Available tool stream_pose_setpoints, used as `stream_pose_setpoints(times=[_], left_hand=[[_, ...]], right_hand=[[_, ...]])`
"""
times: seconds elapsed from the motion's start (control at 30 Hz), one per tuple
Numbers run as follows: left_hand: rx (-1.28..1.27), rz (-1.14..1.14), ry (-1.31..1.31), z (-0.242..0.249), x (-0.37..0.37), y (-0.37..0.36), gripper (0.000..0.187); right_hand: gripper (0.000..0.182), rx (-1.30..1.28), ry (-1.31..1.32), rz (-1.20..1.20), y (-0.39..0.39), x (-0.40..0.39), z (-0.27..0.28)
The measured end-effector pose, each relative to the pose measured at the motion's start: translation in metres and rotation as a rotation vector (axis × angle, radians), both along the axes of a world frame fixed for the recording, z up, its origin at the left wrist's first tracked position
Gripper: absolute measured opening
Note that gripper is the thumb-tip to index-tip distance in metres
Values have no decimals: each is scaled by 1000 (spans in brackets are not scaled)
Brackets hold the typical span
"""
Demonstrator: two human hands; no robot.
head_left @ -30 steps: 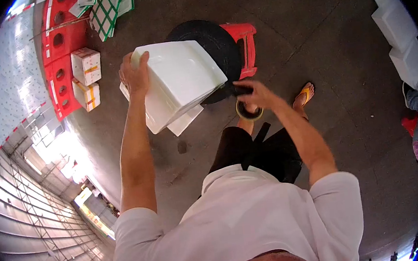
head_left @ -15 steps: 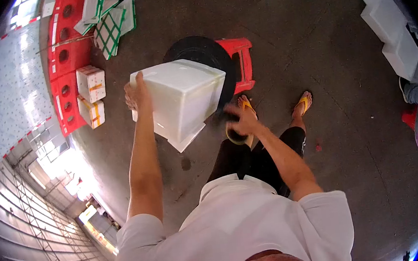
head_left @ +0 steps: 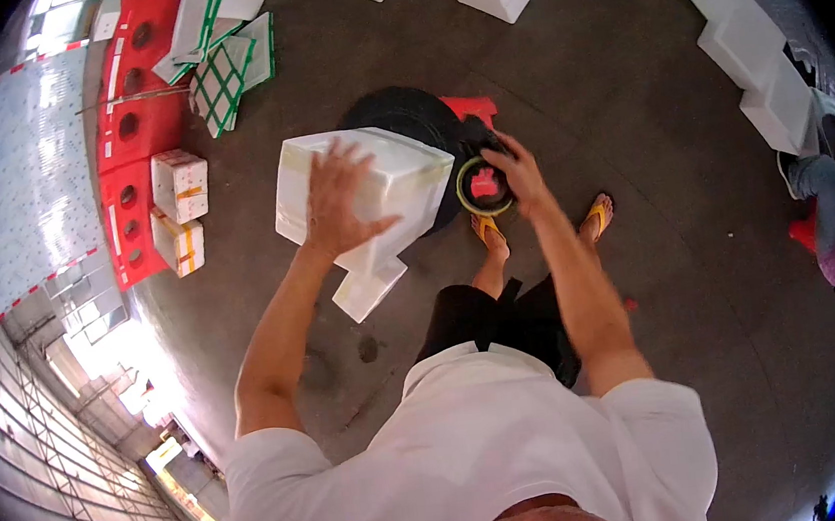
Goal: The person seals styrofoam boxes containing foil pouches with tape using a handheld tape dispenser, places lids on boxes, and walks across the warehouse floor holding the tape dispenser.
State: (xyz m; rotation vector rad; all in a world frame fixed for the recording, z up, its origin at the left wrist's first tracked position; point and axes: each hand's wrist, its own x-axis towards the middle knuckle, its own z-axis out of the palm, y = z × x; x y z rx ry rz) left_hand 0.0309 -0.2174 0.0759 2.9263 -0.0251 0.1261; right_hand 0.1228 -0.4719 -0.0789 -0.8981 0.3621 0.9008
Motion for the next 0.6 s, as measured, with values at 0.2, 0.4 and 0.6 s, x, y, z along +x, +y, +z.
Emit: stream_pose_setpoints(times=[0.2,0.4,0.6], left_hand=[[-54,-215,86,-4,1,-11,69],[21,-76,57,-18,19,-15,65],[23,644,-107,-42,79,0,60]], right_hand=[[54,-86,-708,769,51,107,61],[54,-70,-828,1004,39,95,35],[55,-156,-752,678,-7,3,22]])
